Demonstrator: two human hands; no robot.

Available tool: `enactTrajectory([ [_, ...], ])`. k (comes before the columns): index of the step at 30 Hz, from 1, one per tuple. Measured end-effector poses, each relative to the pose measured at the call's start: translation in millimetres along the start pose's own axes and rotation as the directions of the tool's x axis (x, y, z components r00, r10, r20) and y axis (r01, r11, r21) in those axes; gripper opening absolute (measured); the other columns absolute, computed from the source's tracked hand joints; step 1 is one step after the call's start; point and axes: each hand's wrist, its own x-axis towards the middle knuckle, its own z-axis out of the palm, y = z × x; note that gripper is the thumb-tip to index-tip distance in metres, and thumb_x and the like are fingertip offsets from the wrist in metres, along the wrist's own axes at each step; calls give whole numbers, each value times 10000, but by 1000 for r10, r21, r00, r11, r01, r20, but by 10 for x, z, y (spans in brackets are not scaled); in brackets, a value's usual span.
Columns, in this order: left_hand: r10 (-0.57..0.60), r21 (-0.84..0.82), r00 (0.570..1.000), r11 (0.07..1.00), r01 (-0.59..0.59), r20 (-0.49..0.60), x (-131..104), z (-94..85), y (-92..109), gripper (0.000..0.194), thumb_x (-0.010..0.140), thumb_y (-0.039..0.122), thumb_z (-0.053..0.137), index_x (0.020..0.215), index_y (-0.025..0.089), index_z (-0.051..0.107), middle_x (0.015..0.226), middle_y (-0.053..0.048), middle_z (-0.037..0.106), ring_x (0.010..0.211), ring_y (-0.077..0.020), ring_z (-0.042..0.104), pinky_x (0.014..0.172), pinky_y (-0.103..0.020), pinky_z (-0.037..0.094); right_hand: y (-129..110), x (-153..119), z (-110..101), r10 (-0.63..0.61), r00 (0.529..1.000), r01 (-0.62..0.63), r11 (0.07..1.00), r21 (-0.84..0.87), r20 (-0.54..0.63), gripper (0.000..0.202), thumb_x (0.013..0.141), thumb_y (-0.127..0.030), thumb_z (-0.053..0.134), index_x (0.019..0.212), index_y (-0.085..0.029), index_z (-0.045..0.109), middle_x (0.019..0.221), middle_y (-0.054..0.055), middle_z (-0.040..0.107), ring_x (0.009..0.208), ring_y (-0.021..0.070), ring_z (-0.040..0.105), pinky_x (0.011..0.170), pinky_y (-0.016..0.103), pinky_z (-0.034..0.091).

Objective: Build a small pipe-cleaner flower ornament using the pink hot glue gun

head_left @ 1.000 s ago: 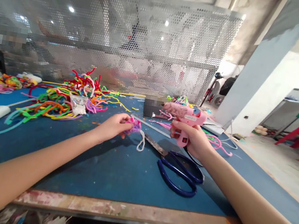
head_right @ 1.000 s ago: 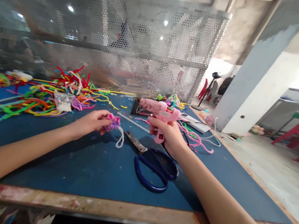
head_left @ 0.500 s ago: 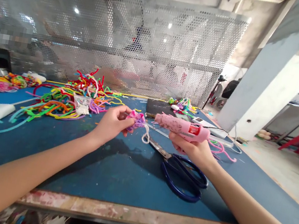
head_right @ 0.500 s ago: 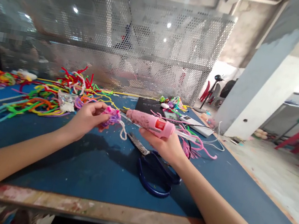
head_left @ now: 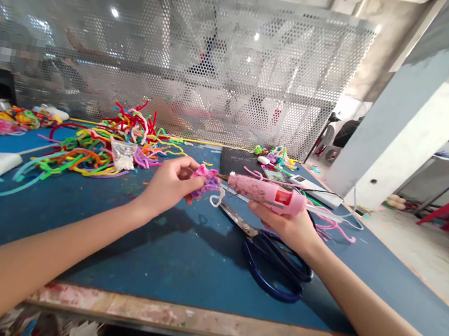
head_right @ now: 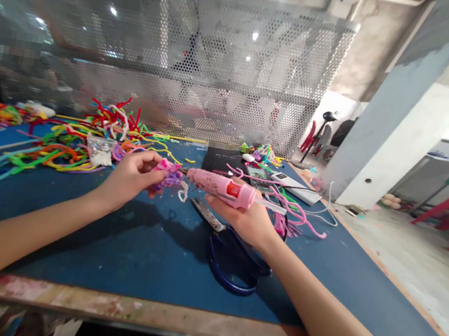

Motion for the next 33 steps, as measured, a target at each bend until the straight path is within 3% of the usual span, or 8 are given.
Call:
enactTrajectory([
  [8, -89, -138, 996, 987, 86, -13, 10, 18, -20, 165, 669, 263, 610, 782, 158, 551, 605, 10, 637, 440, -95, 564, 371, -175, 439, 49, -15, -10, -94, 996, 93, 994, -59, -3, 337, 771, -381, 660, 1088, -268, 679, 1044, 22, 703, 922, 234, 665, 818, 337, 535],
  [14, -134, -245, 991, 961, 131, 6, 10, 40, -12, 178, 668, 264, 622, 771, 167, 514, 597, 10, 642, 446, -80, 557, 381, -154, 423, 23, -7, -20, -130, 991, 133, 988, -77, 42, 344, 798, -364, 628, 1129, -281, 668, 1110, 10, 684, 1031, 256, 638, 924, 380, 502],
  [19, -176, -366, 983, 920, 144, -54, 61, -3, -34, 201, 704, 314, 609, 771, 181, 475, 607, 16, 626, 455, -62, 545, 396, -134, 416, -34, -4, -43, -164, 986, 168, 979, -113, 42, 327, 799, -356, 622, 1116, -292, 673, 1119, -6, 679, 1039, 259, 631, 947, 396, 488],
  [23, -67, -179, 992, 983, 48, -103, 84, -42, -105, 213, 671, 295, 644, 785, 178, 507, 598, 34, 598, 481, -91, 567, 426, -179, 474, -139, -21, -66, -117, 993, 116, 988, -97, -5, 364, 774, -349, 653, 1131, -278, 666, 1137, 15, 673, 1080, 280, 608, 951, 414, 485],
  [27, 88, 54, 993, 995, -84, -77, 50, -30, -128, 186, 671, 286, 653, 745, 172, 526, 579, 39, 571, 491, -110, 560, 439, -210, 493, -204, -33, -40, -138, 990, 139, 989, -42, 37, 367, 810, -338, 612, 1167, -264, 649, 1194, 17, 645, 1141, 271, 576, 1012, 420, 439],
  [33, 109, 139, 993, 985, -101, -54, 19, -9, -123, 154, 703, 287, 626, 753, 173, 535, 609, 23, 595, 528, -130, 592, 481, -217, 475, -110, -27, 14, -120, 991, 122, 992, -29, 60, 351, 808, -344, 614, 1147, -270, 664, 1176, -3, 653, 1155, 277, 570, 1039, 445, 417],
])
